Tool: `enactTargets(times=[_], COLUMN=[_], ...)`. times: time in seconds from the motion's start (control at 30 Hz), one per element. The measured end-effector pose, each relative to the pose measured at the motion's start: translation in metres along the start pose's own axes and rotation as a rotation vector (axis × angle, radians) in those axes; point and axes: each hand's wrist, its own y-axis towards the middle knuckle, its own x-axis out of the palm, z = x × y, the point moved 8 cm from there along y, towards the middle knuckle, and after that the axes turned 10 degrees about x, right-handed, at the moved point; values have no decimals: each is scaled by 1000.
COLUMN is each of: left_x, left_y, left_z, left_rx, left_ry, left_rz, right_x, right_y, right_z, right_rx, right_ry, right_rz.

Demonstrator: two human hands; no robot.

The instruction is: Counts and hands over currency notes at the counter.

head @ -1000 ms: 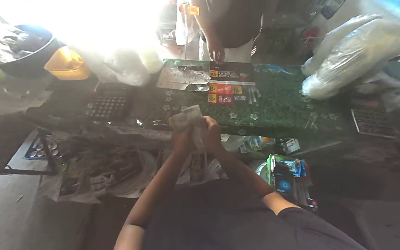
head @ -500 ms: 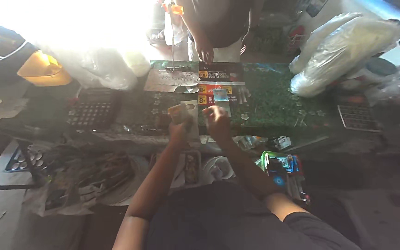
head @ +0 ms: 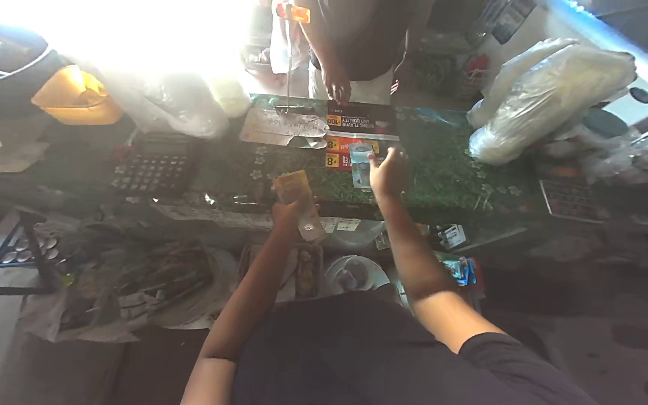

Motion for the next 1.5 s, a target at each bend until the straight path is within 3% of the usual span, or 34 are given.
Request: enactTargets(times=[0.07, 0.17, 0.23, 0.4, 0.5, 0.63, 0.73, 0.87, 0.97, 1.1, 1.27, 1.4, 1.5], left_x=[-6, -11, -13, -17, -21, -37, -42, -35, -33, -30, -27, -36, -39], left_y=[0, -6, -7, -12, -20, -19, -19, -26, -26, -26, -22, -22, -24], left_z=[-2, -5, -8, -5, -7, -5, 2, 5, 6, -2, -6, -2, 3], left_rx=[36, 43, 32, 62, 17, -29, 12, 67, -3, -32, 4, -1, 17], left_ry=[51, 207, 263, 281, 246, 195, 233, 214, 426, 319, -69, -52, 12], left_rz=[-3, 45, 81, 52, 34, 147, 168, 129, 158, 131, -13, 17, 41], right_x=[1, 32, 41, 29, 23, 27, 35, 48, 52, 46, -4, -7, -1], right_y=[-55, -141, -167, -170, -160, -146, -159, -174, -178, -157, -54, 22, 17], right_z=[-23, -49, -58, -67, -57, -42, -44, -48, -48, -46, -31, -11, -1], right_rx=[-148, -267, -287, -365, -239, -56, -58, -54, -71, -152, -35, -3, 20], right_ry=[106, 229, 269, 324, 412, 634, 686, 669, 604, 611, 511, 311, 24], right_rz=[-62, -371, -367, -206, -282, -437, -577, -595, -591, -502, -219, -148, -74])
